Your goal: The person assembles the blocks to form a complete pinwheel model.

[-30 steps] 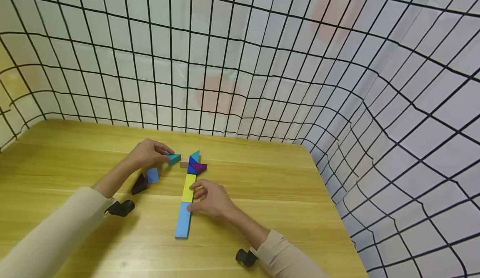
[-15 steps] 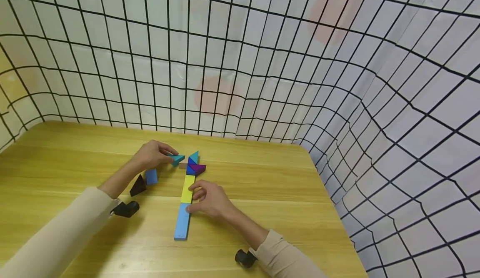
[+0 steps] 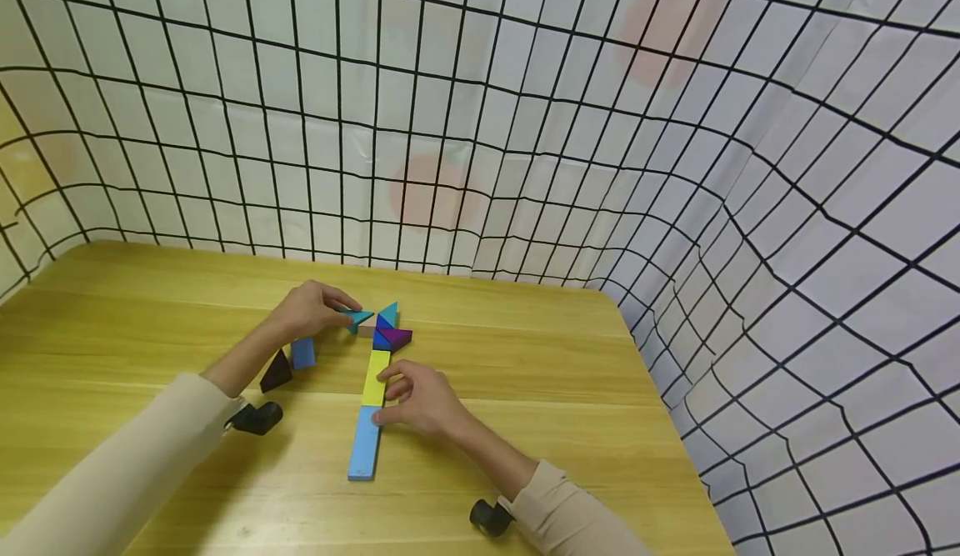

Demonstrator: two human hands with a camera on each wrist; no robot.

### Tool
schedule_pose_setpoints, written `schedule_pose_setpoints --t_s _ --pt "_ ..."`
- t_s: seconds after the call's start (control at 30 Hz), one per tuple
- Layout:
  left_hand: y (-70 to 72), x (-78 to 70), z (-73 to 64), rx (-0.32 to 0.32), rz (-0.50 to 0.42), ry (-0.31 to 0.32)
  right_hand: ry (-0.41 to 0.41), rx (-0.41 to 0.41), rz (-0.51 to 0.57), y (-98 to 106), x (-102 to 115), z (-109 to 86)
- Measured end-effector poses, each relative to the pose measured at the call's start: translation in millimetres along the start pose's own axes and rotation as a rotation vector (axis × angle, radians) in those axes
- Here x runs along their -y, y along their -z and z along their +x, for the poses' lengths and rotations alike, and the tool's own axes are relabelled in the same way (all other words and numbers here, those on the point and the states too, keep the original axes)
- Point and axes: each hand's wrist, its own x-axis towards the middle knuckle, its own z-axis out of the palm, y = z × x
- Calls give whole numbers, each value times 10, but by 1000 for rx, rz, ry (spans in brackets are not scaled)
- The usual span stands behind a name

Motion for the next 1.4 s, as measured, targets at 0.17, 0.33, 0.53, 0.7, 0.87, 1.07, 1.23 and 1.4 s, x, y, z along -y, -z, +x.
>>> schedule_pose_setpoints --t_s 0.17,0.33,0.53,0.7,0.87,1.07,1.23,1.4 --pt "-8 -12 10 5 9 -1 -7 -2 1 0 3 -2" --pt "-23 -16 14 3 14 2 -3 -2 -2 -2 -2 -3" --pt "-34 -4 29 -6 22 -7 1 -3 2 0 -1 -8" --pt "-42 -7 34 -8 19 -11 4 -3 1 0 -5 -5" --pt "-54 -10 35 -10 19 -12 4 -6 0 -3 -8 -1" --pt "-59 -6 43 -15 16 -13 1 -8 2 -4 -10 -1" --pt "-57 2 47 -18 23 -14 1 -4 8 0 -7 -3" --pt "-20 -16 28 -8 12 -6 -5 -1 10 5 -3 -2"
